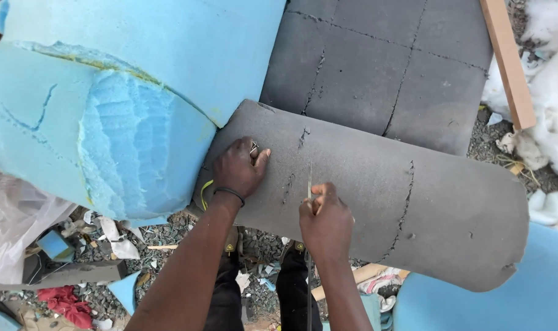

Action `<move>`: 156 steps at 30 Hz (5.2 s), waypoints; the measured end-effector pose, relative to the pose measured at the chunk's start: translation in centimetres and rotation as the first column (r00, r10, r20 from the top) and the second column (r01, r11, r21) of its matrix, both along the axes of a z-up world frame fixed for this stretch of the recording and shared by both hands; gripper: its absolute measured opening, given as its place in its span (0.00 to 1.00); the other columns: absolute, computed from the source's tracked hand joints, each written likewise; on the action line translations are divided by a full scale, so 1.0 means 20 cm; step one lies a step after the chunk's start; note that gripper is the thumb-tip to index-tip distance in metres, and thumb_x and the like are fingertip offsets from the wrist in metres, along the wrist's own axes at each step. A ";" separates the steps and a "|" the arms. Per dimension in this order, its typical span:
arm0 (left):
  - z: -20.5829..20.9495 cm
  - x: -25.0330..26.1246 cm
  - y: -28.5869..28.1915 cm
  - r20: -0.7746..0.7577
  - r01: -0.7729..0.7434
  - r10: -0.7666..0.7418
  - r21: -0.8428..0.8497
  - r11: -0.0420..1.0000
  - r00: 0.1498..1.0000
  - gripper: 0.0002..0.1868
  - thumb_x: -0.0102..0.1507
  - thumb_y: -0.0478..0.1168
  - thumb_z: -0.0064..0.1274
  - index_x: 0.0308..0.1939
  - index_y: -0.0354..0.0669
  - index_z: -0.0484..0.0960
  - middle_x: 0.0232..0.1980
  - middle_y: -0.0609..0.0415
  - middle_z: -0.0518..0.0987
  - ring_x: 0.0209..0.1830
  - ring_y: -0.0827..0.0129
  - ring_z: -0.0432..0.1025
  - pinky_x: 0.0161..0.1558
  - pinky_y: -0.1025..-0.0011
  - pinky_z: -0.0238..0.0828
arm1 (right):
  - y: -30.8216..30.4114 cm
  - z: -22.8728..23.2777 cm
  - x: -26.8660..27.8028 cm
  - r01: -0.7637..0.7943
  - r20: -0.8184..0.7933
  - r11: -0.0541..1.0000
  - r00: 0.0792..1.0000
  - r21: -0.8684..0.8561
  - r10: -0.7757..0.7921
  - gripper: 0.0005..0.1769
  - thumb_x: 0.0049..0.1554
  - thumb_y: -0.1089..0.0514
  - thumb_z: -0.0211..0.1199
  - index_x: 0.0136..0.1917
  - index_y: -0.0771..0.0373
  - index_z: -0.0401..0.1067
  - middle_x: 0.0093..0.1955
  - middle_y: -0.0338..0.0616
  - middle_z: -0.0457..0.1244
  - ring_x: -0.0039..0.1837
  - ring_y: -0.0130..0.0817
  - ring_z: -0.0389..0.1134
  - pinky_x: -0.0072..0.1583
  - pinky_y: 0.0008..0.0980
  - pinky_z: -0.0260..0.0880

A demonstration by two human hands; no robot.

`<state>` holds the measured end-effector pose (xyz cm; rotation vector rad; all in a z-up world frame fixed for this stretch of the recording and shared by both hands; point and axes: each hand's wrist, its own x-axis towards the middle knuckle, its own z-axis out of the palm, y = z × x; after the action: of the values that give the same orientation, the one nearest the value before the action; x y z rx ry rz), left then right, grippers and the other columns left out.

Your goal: Measuring and marking a piece of grey foam using a tape measure and a pencil, using a wooden slat as a straight edge.

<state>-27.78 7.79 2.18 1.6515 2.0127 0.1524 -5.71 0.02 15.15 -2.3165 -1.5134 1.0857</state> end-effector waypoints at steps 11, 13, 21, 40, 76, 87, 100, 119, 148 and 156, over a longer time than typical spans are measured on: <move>-0.06 -0.05 0.00 0.101 0.007 -0.013 0.056 0.998 0.995 0.27 0.77 0.73 0.60 0.47 0.57 0.79 0.46 0.47 0.85 0.53 0.34 0.90 0.55 0.30 0.88 | 0.21 -0.25 -0.18 -0.001 0.169 0.992 0.985 0.128 -0.021 0.14 0.64 0.59 0.75 0.63 0.58 0.88 0.47 0.50 0.80 0.55 0.62 0.84 0.60 0.65 0.83; -0.08 -0.05 -0.02 0.107 0.020 -0.029 0.085 0.996 0.994 0.27 0.77 0.72 0.61 0.47 0.56 0.79 0.46 0.45 0.85 0.52 0.32 0.89 0.54 0.29 0.88 | 0.23 -0.30 -0.19 -0.011 0.194 0.992 0.981 0.129 -0.015 0.14 0.64 0.59 0.75 0.63 0.56 0.89 0.48 0.47 0.80 0.56 0.60 0.85 0.61 0.63 0.82; -0.08 -0.05 -0.03 0.118 0.008 -0.027 0.155 0.988 0.993 0.25 0.75 0.69 0.64 0.45 0.56 0.80 0.44 0.49 0.85 0.49 0.36 0.90 0.49 0.31 0.88 | 0.15 -0.23 -0.24 0.076 0.182 0.987 0.978 0.140 -0.101 0.13 0.63 0.61 0.75 0.61 0.55 0.90 0.43 0.49 0.78 0.53 0.62 0.84 0.58 0.63 0.83; -0.15 -0.05 -0.05 0.113 -0.001 -0.025 0.229 0.973 0.993 0.25 0.75 0.70 0.64 0.44 0.57 0.79 0.41 0.49 0.85 0.46 0.38 0.90 0.46 0.32 0.88 | -0.27 0.00 -0.33 0.041 0.142 0.999 0.989 0.003 -0.041 0.17 0.67 0.60 0.71 0.67 0.60 0.89 0.38 0.50 0.77 0.47 0.62 0.84 0.56 0.65 0.84; -0.18 -0.06 -0.06 0.173 0.041 -0.097 0.303 0.952 0.980 0.25 0.79 0.63 0.62 0.54 0.45 0.80 0.50 0.39 0.87 0.44 0.26 0.82 0.36 0.27 0.72 | -0.88 -0.26 -0.47 0.192 0.117 0.973 0.977 -0.129 -0.178 0.07 0.76 0.52 0.67 0.62 0.55 0.76 0.51 0.46 0.81 0.42 0.42 0.82 0.41 0.48 0.89; -0.20 -0.06 -0.05 0.151 0.046 -0.107 0.362 0.931 0.983 0.25 0.79 0.62 0.63 0.56 0.44 0.80 0.50 0.39 0.88 0.44 0.26 0.82 0.35 0.26 0.71 | -0.59 -0.27 -0.44 0.183 0.153 0.983 0.972 -0.004 -0.180 0.09 0.76 0.52 0.66 0.66 0.53 0.79 0.45 0.39 0.74 0.41 0.36 0.72 0.43 0.48 0.78; -0.19 -0.06 -0.05 0.181 0.034 -0.108 0.370 0.929 0.977 0.24 0.78 0.61 0.65 0.54 0.45 0.80 0.49 0.40 0.88 0.43 0.25 0.82 0.34 0.24 0.70 | -0.87 -0.33 -0.48 0.151 0.121 0.989 0.981 0.011 -0.151 0.05 0.78 0.51 0.66 0.60 0.52 0.78 0.37 0.35 0.73 0.32 0.29 0.71 0.32 0.38 0.81; -0.18 -0.06 -0.05 0.160 0.043 -0.118 0.410 0.911 0.980 0.22 0.77 0.59 0.66 0.51 0.45 0.80 0.47 0.41 0.88 0.42 0.27 0.82 0.34 0.27 0.71 | -0.99 -0.43 -0.52 0.150 0.134 0.988 0.979 0.029 -0.152 0.08 0.76 0.54 0.68 0.66 0.55 0.76 0.42 0.39 0.74 0.34 0.36 0.73 0.33 0.45 0.79; -0.14 -0.04 -0.09 0.173 0.026 -0.107 0.416 0.909 0.979 0.16 0.79 0.53 0.65 0.48 0.49 0.77 0.46 0.44 0.83 0.40 0.31 0.80 0.32 0.30 0.69 | -1.21 -0.64 -0.49 0.094 0.124 0.989 0.989 -0.113 -0.079 0.13 0.76 0.57 0.70 0.71 0.49 0.73 0.43 0.40 0.78 0.31 0.35 0.77 0.31 0.39 0.86; -0.14 -0.04 -0.10 0.143 0.035 -0.103 0.419 0.907 0.984 0.14 0.79 0.50 0.63 0.48 0.48 0.79 0.45 0.43 0.83 0.40 0.31 0.80 0.30 0.31 0.69 | -0.86 0.08 -0.35 0.217 -0.161 0.855 0.932 -0.470 -0.325 0.32 0.74 0.56 0.70 0.88 0.35 0.74 0.59 0.36 0.85 0.36 0.29 0.79 0.33 0.29 0.76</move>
<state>-28.67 5.81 -0.70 1.8903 1.8824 0.7118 -12.67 -17.15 16.74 -2.4605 -0.8774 1.6916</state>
